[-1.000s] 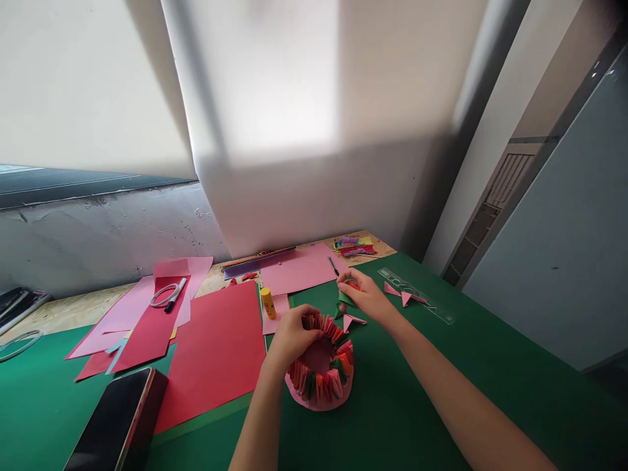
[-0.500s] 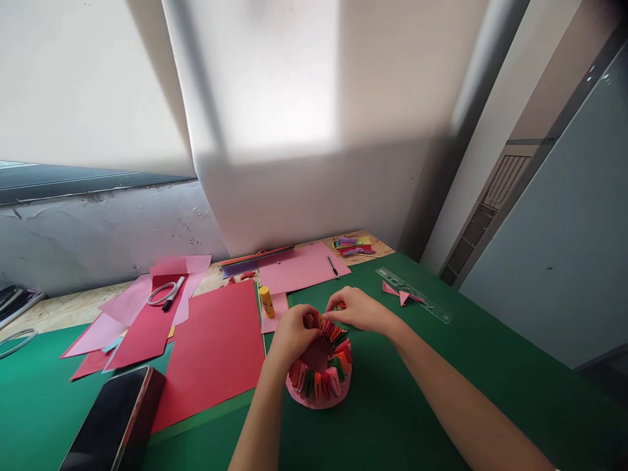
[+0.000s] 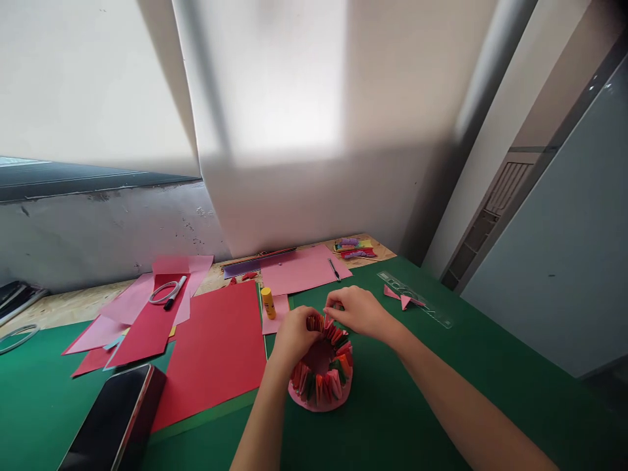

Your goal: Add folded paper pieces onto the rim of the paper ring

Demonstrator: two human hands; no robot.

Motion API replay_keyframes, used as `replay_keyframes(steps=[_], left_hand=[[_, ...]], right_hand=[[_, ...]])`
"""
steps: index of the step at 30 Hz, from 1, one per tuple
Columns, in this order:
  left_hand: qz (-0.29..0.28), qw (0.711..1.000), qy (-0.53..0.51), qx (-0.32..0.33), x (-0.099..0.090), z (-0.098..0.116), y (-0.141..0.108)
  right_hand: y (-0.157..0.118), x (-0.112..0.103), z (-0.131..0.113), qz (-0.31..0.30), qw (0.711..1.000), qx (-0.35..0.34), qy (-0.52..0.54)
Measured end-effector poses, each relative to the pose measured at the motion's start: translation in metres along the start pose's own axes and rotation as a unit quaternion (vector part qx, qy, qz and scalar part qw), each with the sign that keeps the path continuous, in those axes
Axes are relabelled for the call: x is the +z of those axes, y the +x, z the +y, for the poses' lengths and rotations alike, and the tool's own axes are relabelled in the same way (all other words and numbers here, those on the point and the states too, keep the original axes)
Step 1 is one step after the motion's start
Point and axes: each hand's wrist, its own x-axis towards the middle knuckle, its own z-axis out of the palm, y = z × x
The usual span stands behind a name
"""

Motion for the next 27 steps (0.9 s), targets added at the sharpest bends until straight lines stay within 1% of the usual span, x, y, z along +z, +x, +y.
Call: replay_keyframes(steps=[3, 5, 7, 9, 11, 13, 15, 18, 19, 20, 21, 23, 24, 25, 27], left_hand=[[-0.002, 1.000, -0.009, -0.006, -0.002, 0.002, -0.001], [0.001, 1.000, -0.015, -0.002, -0.003, 0.002, -0.001], [0.000, 1.000, -0.030, -0.003, -0.003, 0.002, -0.002], [-0.001, 0.998, -0.061, -0.011, -0.004, 0.001, -0.002], [0.003, 0.994, -0.110, -0.026, -0.005, 0.001, -0.003], [0.010, 0.984, -0.175, -0.044, -0.006, 0.000, -0.003], [0.026, 0.969, -0.238, -0.065, -0.007, -0.002, -0.002], [0.075, 0.943, -0.313, -0.083, -0.009, -0.009, -0.001], [0.092, 0.934, -0.333, -0.087, -0.009, -0.012, 0.000], [0.104, 0.927, -0.350, -0.090, -0.009, -0.015, 0.000], [0.110, 0.921, -0.363, -0.092, -0.009, -0.017, 0.001], [0.106, 0.914, -0.381, -0.089, -0.009, -0.020, 0.000], [0.094, 0.913, -0.389, -0.079, -0.009, -0.021, 0.000], [0.075, 0.912, -0.398, -0.061, -0.010, -0.021, 0.000], [0.022, 0.911, -0.410, -0.015, -0.010, -0.020, -0.001]], right_hand=[[-0.002, -0.010, 0.005, 0.028, 0.996, 0.007, 0.084], [-0.003, -0.015, 0.014, 0.048, 0.988, 0.019, 0.147], [-0.004, -0.017, 0.026, 0.062, 0.974, 0.031, 0.217], [-0.005, -0.015, 0.040, 0.074, 0.946, 0.045, 0.312], [-0.006, -0.009, 0.054, 0.077, 0.898, 0.067, 0.427], [-0.008, 0.000, 0.068, 0.062, 0.833, 0.096, 0.541], [-0.010, 0.012, 0.081, 0.031, 0.753, 0.126, 0.645], [-0.011, 0.028, 0.099, -0.020, 0.609, 0.171, 0.774], [-0.011, 0.032, 0.104, -0.039, 0.567, 0.181, 0.802], [-0.011, 0.034, 0.108, -0.054, 0.531, 0.190, 0.824], [-0.010, 0.036, 0.111, -0.065, 0.501, 0.198, 0.840], [-0.009, 0.037, 0.113, -0.073, 0.455, 0.205, 0.863], [-0.009, 0.037, 0.114, -0.072, 0.440, 0.208, 0.871], [-0.009, 0.038, 0.113, -0.069, 0.431, 0.212, 0.874], [-0.008, 0.039, 0.112, -0.060, 0.430, 0.222, 0.873]])
